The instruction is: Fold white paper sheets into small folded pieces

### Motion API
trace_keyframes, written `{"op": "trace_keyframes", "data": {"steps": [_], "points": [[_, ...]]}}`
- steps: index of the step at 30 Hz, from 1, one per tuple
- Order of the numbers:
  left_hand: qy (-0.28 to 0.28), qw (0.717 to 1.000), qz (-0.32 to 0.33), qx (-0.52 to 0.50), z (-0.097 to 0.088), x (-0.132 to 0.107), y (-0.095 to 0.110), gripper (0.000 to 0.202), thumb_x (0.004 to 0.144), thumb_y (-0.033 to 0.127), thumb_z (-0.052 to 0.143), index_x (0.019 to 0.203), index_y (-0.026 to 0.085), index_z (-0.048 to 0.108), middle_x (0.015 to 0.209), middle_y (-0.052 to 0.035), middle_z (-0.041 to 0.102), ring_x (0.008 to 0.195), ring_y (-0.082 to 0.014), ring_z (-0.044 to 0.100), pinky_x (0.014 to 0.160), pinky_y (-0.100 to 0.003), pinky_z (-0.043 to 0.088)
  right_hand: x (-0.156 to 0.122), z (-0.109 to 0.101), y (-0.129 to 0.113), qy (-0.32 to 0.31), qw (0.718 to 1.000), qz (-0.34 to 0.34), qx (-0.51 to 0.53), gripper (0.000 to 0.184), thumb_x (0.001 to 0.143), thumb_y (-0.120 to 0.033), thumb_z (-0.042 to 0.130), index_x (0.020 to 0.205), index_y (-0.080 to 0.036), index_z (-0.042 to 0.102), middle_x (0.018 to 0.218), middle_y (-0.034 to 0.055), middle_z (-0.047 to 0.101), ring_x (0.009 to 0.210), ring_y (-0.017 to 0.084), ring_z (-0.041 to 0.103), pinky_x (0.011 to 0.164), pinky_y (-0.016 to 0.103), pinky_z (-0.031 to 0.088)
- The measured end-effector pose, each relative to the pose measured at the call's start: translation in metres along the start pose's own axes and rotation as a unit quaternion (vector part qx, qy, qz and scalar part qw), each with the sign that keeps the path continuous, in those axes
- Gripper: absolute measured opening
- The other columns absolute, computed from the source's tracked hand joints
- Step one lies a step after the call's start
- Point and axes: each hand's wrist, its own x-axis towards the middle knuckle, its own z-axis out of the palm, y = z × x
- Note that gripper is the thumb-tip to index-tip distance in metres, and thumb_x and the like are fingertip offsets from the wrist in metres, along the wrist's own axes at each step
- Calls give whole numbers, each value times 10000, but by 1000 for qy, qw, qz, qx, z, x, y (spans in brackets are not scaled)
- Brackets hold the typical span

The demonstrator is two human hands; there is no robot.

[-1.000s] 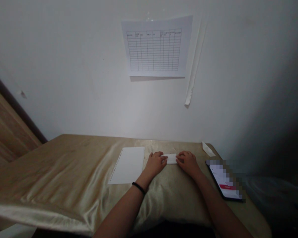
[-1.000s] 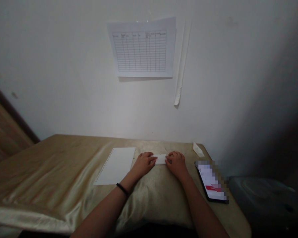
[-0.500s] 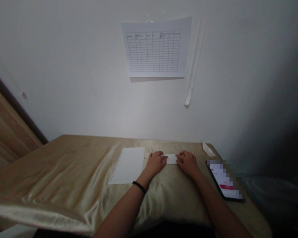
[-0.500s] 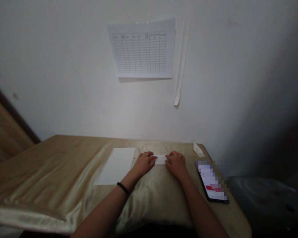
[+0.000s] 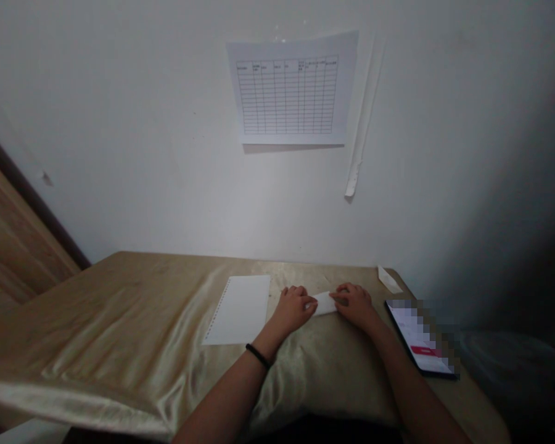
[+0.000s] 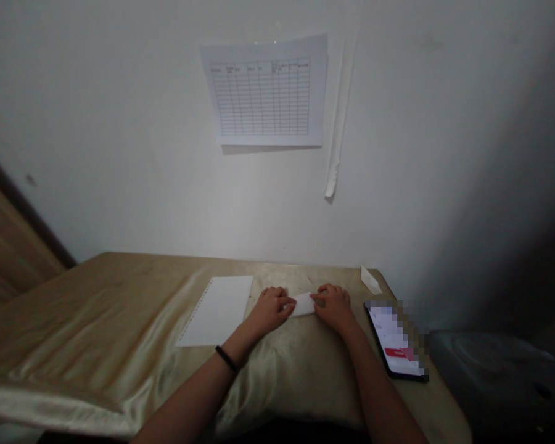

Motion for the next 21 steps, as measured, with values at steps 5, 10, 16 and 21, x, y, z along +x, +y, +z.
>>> {"op": "trace_keyframes", "data": {"steps": [5, 10, 16, 21], "points": [[10, 1000, -3, -6, 7, 0, -2, 266, 937, 428, 579, 1098, 322, 762, 1090, -55, 654, 1066, -242, 558, 1013, -431, 394, 0, -4, -1, -16, 1000, 6, -8, 295, 831, -259, 635, 1084, -339, 765, 1217, 56, 652, 1154, 266, 541, 1058, 441, 340], [13, 1000, 3, -4, 11, 0, -4, 271, 930, 421, 595, 1120, 315, 756, 1098, -52, 647, 1071, -237, 566, 1037, -441, 378, 0, -9, -7, -30, 999, 16, -24, 276, 863, -306, 609, 1092, -341, 758, 1226, 47, 650, 1163, 259, 544, 1061, 445, 330], [-1, 1000, -7, -5, 10, 0, -3, 277, 928, 408, 599, 1136, 308, 753, 1152, -54, 642, 1117, -243, 562, 1081, -460, 348, -1, -10, -10, -32, 999, 24, -26, 305, 850, -294, 618, 1125, -335, 743, 1234, 46, 646, 1169, 251, 542, 1076, 437, 318], [-16, 1000, -9, 4, 5, 0, 0, 290, 936, 401, 590, 1158, 297, 745, 1169, -58, 646, 1123, -248, 564, 1098, -477, 328, -1, -9, -11, -35, 998, 25, -38, 325, 855, -301, 614, 1156, -350, 729, 1248, 47, 638, 1176, 252, 537, 1090, 446, 302]]}}
